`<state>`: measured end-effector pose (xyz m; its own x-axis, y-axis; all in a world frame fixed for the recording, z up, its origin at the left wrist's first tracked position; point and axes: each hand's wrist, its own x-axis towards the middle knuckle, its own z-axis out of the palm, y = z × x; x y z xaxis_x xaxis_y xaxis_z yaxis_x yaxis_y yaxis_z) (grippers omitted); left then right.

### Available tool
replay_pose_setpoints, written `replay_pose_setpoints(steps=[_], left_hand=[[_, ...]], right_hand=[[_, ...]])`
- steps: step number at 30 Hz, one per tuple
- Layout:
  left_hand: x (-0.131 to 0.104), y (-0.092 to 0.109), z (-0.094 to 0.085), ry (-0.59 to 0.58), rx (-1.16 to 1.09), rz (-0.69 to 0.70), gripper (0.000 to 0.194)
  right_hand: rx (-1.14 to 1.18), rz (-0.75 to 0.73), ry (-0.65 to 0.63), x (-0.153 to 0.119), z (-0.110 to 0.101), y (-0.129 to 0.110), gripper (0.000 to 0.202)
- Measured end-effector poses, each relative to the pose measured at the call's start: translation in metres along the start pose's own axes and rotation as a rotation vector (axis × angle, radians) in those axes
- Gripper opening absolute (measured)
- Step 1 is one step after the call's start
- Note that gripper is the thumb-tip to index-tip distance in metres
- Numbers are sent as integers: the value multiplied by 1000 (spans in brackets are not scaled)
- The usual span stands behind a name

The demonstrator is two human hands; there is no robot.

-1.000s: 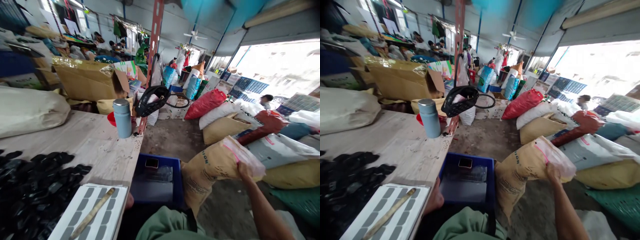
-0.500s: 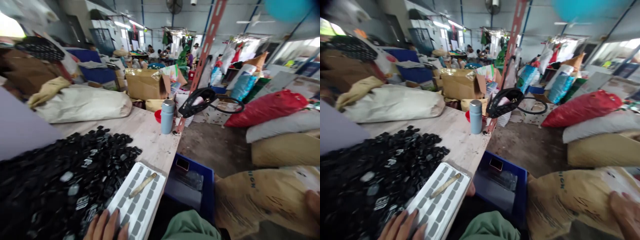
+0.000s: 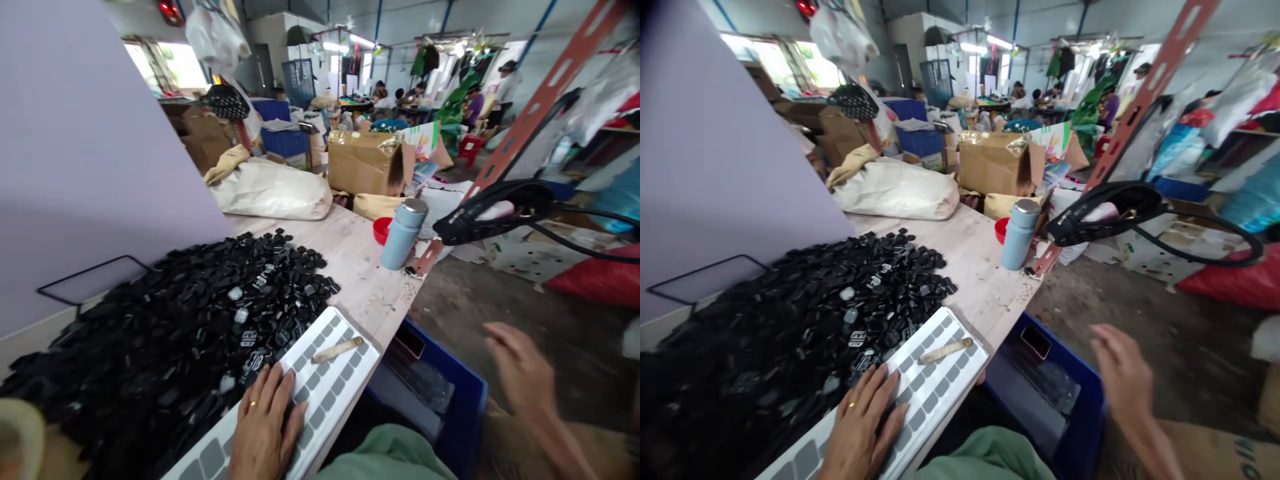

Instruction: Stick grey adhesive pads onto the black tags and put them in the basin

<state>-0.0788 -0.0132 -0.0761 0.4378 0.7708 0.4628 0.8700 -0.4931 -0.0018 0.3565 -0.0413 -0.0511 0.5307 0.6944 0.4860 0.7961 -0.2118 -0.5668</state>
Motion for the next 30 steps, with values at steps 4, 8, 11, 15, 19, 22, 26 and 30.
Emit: replay_pose_setpoints(steps=[4,8,11,15,19,22,26,30], left_hand=[[-1,3,-5,-26,2,-1,40],[0,6,-9,-46,11,-6,40],[1,6,-11,-68,-16,-33,40],[-1,5,-18,-77,-153,-93,38],[-2,2,-35,21,-303,-233,35],[-8,-3,-51,134,-310,-290,27],[-47,-19,-72,142,-127,-330,23],[-116,-29,-90,65,57,-453,24]], right_hand=[[375,-567,-480,-19,56,-103,22],[276,-863,-756,-41,83,-184,24],[190,-873,-802,-50,90,-199,14],[137,-840,-836,-55,96,-193,10],[147,-817,-838,-54,97,-191,12],[197,-849,-846,-51,98,-192,16],[285,-775,-836,-45,103,-189,20],[312,-650,-799,-35,110,-180,28]])
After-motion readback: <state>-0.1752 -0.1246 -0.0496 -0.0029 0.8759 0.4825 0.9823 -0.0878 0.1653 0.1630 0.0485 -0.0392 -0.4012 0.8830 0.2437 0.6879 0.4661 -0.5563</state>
